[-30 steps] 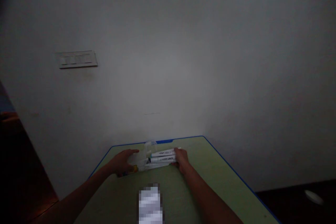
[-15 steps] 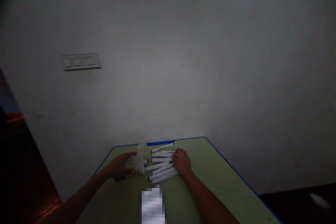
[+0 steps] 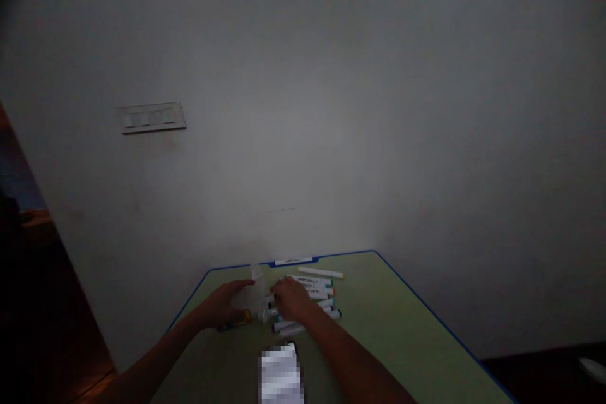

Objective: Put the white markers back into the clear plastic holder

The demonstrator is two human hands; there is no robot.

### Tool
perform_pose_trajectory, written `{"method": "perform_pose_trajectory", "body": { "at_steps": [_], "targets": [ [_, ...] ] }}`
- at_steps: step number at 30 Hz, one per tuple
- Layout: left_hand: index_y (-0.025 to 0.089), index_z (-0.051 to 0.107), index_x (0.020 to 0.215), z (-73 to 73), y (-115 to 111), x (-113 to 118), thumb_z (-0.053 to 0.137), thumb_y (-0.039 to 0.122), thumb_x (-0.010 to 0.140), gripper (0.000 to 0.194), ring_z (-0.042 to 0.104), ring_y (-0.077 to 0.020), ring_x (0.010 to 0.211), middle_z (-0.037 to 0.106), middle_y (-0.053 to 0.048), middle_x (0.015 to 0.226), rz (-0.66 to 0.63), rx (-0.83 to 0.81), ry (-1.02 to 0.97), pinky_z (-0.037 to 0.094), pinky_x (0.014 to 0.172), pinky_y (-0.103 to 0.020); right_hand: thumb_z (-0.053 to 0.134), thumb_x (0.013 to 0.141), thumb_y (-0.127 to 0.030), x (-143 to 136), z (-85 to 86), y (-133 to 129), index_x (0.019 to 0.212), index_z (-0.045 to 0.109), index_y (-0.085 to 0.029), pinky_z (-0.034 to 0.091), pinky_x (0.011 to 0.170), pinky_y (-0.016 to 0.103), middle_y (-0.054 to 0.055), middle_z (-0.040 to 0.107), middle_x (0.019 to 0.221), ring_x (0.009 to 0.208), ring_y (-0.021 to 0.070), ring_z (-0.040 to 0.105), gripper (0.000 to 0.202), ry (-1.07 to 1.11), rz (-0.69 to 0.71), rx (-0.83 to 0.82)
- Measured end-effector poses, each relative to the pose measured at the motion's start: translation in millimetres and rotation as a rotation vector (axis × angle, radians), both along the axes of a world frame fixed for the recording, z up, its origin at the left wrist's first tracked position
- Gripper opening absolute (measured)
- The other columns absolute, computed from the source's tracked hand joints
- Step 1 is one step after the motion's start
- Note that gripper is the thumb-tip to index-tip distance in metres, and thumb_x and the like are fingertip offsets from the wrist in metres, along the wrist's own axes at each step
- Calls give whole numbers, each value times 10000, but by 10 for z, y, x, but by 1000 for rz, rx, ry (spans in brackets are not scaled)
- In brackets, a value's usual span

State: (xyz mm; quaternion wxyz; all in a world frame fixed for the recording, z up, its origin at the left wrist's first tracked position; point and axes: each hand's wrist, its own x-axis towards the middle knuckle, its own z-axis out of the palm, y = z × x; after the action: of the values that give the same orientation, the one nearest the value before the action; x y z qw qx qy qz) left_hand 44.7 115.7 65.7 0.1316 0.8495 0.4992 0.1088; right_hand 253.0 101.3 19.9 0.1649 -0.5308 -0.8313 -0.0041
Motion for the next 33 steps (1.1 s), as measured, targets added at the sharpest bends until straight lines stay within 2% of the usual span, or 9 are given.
{"method": "perform_pose_trajectory", "body": {
  "at_steps": [4,9,15,19,24,29,33],
  "targets": [
    [185,446,1227,5,-26,-29,647,279,547,715,470,-238,1133,491,-94,1273,-11,11,-24,360,940,-308,477,678,-144,-73,-46,126,900,658,-179,397,702,265,99,647,888,873,212,561,288,-12,-49,-38],
    [207,450,1222,-2,-26,-153,639,272,552,699,486,-251,1112,513,-94,1251,0,30,-43,367,928,-340,482,655,-133,71,-30,155,817,692,-150,402,696,290,142,660,836,867,240,573,266,-32,-71,-67],
    [177,440,1231,6,-50,-159,635,298,567,702,476,-255,1122,501,-109,1261,-27,80,-11,365,931,-336,481,696,-222,-29,10,88,952,653,-237,403,674,226,46,678,904,838,174,600,309,16,-7,-96],
    [201,460,1218,105,-83,-82,675,319,532,728,466,-273,1126,524,-105,1237,-82,133,75,334,952,-366,495,674,-222,-101,7,89,907,665,-221,404,635,239,60,685,870,787,192,617,289,22,-19,-101],
    [228,492,1188,278,-121,-10,713,304,492,734,484,-298,1088,562,-116,1176,-127,213,190,324,938,-401,467,650,-139,7,49,67,841,673,-136,403,670,294,144,663,852,815,243,600,281,8,-69,-59],
    [224,498,1177,403,-112,56,690,285,516,692,511,-292,1045,576,-116,1149,-162,267,265,348,907,-401,506,690,-256,-46,91,-3,947,635,-199,393,749,251,76,631,949,903,191,560,293,23,17,-27],
    [236,497,1174,482,-86,91,684,297,511,691,513,-284,1035,583,-98,1140,-182,291,302,348,902,-395,565,636,-316,-174,65,-20,941,632,-164,408,743,273,98,626,947,879,222,568,347,-11,49,-29]
  ]
}}
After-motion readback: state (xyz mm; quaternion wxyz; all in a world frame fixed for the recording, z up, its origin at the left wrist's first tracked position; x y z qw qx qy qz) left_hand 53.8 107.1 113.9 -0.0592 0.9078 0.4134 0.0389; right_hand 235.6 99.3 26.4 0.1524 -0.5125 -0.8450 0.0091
